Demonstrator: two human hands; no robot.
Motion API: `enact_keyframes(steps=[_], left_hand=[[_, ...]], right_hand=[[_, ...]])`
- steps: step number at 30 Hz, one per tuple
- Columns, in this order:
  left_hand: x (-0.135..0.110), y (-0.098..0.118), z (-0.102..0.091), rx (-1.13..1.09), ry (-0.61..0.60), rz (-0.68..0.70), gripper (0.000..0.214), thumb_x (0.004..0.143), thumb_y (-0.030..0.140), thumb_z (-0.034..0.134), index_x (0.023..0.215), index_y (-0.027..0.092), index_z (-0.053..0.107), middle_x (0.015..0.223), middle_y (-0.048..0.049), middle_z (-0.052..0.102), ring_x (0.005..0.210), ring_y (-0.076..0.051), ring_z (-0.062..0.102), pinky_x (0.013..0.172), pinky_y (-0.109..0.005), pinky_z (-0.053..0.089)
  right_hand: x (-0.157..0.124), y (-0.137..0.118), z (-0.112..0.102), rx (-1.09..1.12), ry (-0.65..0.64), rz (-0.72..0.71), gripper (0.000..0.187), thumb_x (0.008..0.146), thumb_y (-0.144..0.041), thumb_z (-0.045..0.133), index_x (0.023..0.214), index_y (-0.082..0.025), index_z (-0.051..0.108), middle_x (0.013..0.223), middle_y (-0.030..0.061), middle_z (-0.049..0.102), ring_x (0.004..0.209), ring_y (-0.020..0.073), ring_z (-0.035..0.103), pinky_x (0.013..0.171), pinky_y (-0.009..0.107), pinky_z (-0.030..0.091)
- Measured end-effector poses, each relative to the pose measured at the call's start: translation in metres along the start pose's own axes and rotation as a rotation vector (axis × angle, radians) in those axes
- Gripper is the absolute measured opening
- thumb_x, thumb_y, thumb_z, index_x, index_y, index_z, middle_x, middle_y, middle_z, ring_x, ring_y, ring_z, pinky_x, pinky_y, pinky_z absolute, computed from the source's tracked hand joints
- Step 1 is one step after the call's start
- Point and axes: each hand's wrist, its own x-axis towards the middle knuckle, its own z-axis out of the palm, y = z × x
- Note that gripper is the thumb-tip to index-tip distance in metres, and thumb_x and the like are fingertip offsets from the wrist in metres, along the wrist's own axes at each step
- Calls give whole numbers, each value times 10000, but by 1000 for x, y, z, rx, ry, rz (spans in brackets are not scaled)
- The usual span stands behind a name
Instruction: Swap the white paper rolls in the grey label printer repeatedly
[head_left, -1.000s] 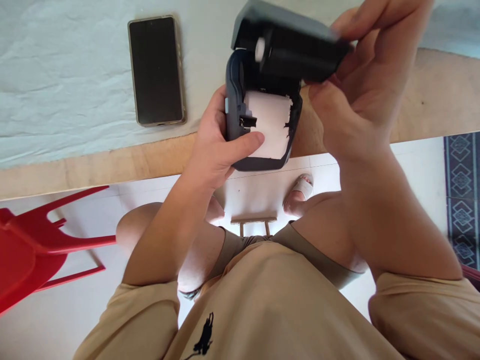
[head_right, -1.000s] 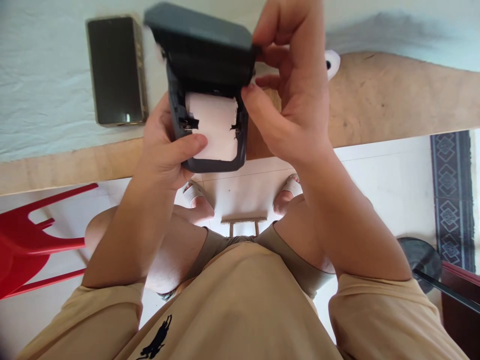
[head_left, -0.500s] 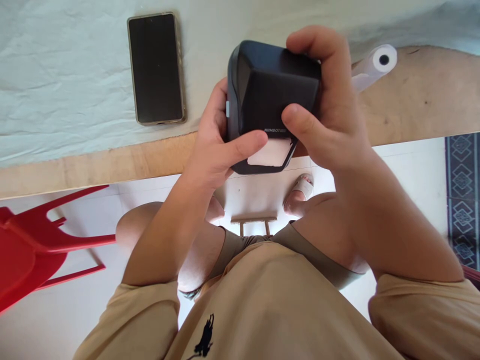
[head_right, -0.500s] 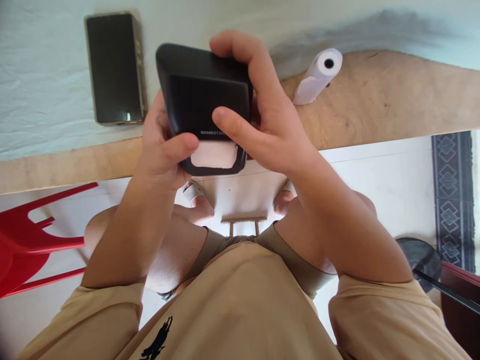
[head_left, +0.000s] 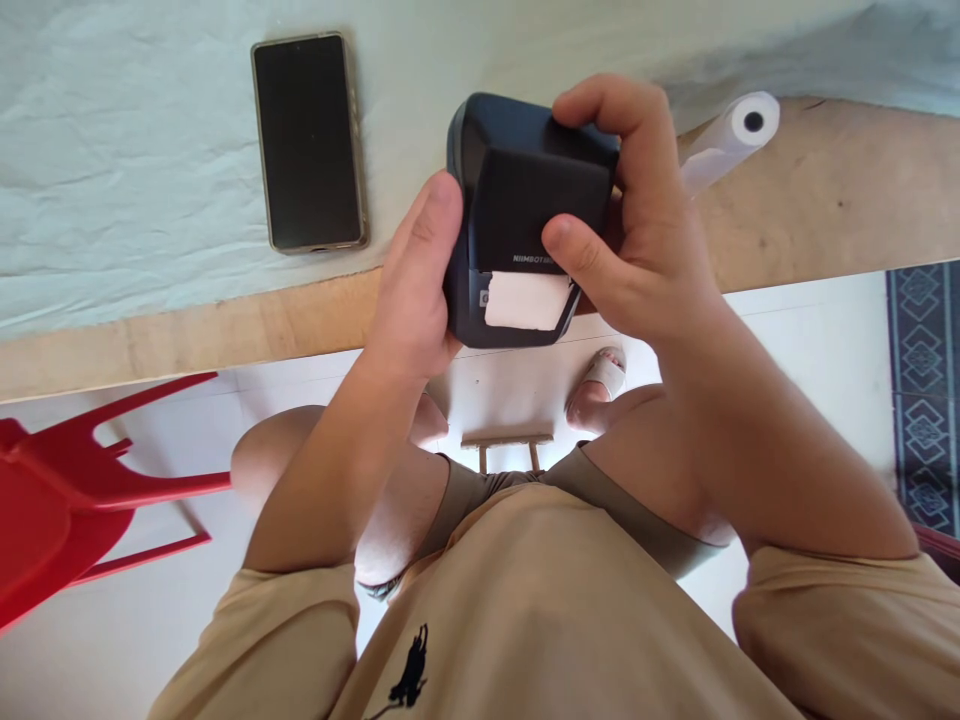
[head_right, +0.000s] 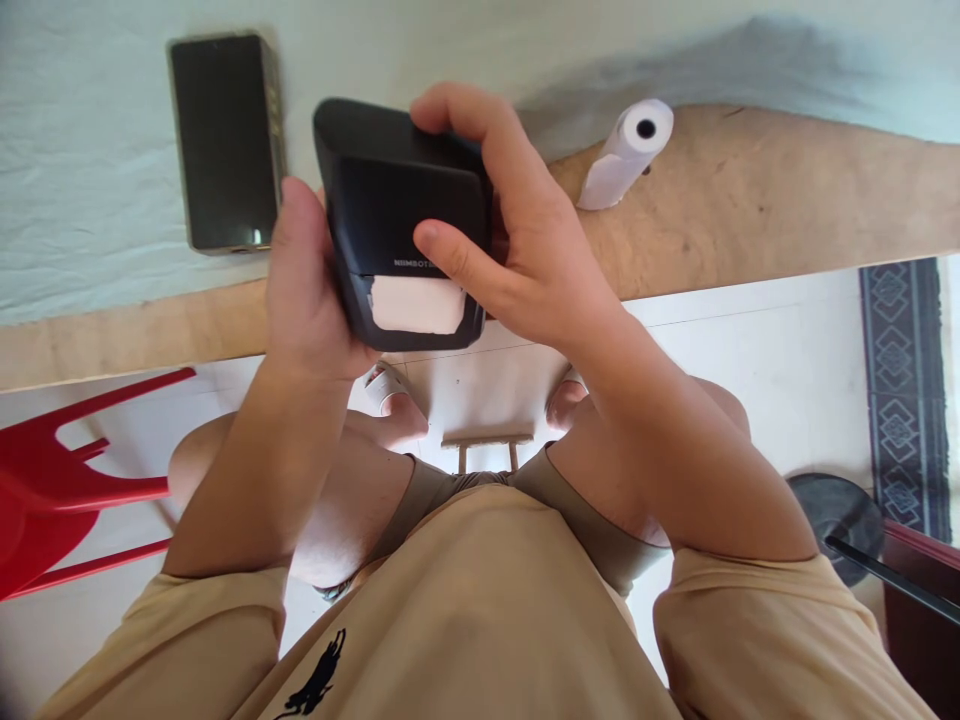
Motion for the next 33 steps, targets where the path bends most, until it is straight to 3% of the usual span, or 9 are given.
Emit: enact_keyframes(steps=[4,8,13,18,23,27,29,31,33], left_hand=[[2,-1,-2,96,15,46,343,745,447,356,931,219,532,869,-5,578,879,-114,534,665,-191,432],[3,-1,-4,203,39,100,370,750,464,320,895,212,548,931,-16,578,892,-143,541,648,-198,436],[3,-1,-1,222,57,170,363,752,467,303,880,230,547,1021,-6,557,953,-153,527,654,-200,453],[5,0,0,154,5,171,323,775,405,306,846,207,552,958,-10,577,986,-152,521,760,-229,458],[7,0,-7,73,-19,130,314,747,429,371,867,184,527,994,-9,566,1044,-180,481,849,-295,434],[7,3,-4,3,-84,82,337,771,416,322,851,175,543,978,15,572,1097,-148,438,920,-254,390],[7,4,0,6,-147,92,389,786,418,253,808,177,558,948,23,572,1085,-116,447,916,-220,388],[5,4,2,42,-159,104,339,767,425,301,779,198,552,928,23,572,1047,-118,477,849,-217,425],[4,3,2,92,-122,106,197,727,376,421,797,226,529,899,24,577,959,-124,528,771,-224,451]], right_hand=[[-1,-1,-2,-120,94,-14,436,693,-394,369,1093,-223,353,1158,-33,328,1140,6,318,913,100,406],[-1,1,-2,-83,38,-67,511,679,-379,395,1148,-206,294,1170,-35,331,1111,-19,343,1071,135,322],[0,4,-4,-84,-55,-136,657,607,-396,479,1182,-177,248,1246,-29,231,1254,25,186,1154,160,222],[1,4,-5,-70,-75,-126,674,608,-376,495,1190,-162,230,1265,-36,194,1271,24,153,1173,144,188],[3,0,-8,-2,-45,-114,691,638,-458,439,1196,-144,178,1240,-12,232,1191,-17,270,1039,72,348],[6,-13,-13,-189,109,-81,578,618,-491,442,1091,-172,345,1113,-53,359,1063,-37,367,838,34,406],[9,-17,-14,-238,245,-51,511,622,-504,425,999,-162,402,1027,-58,412,795,-93,419,671,45,360],[15,-18,-14,-221,393,12,485,644,-503,393,963,-139,382,950,-54,442,555,-139,297,561,68,252],[21,-17,-12,-175,510,83,466,668,-512,341,917,-118,360,775,-45,447,485,-140,235,527,73,188]])
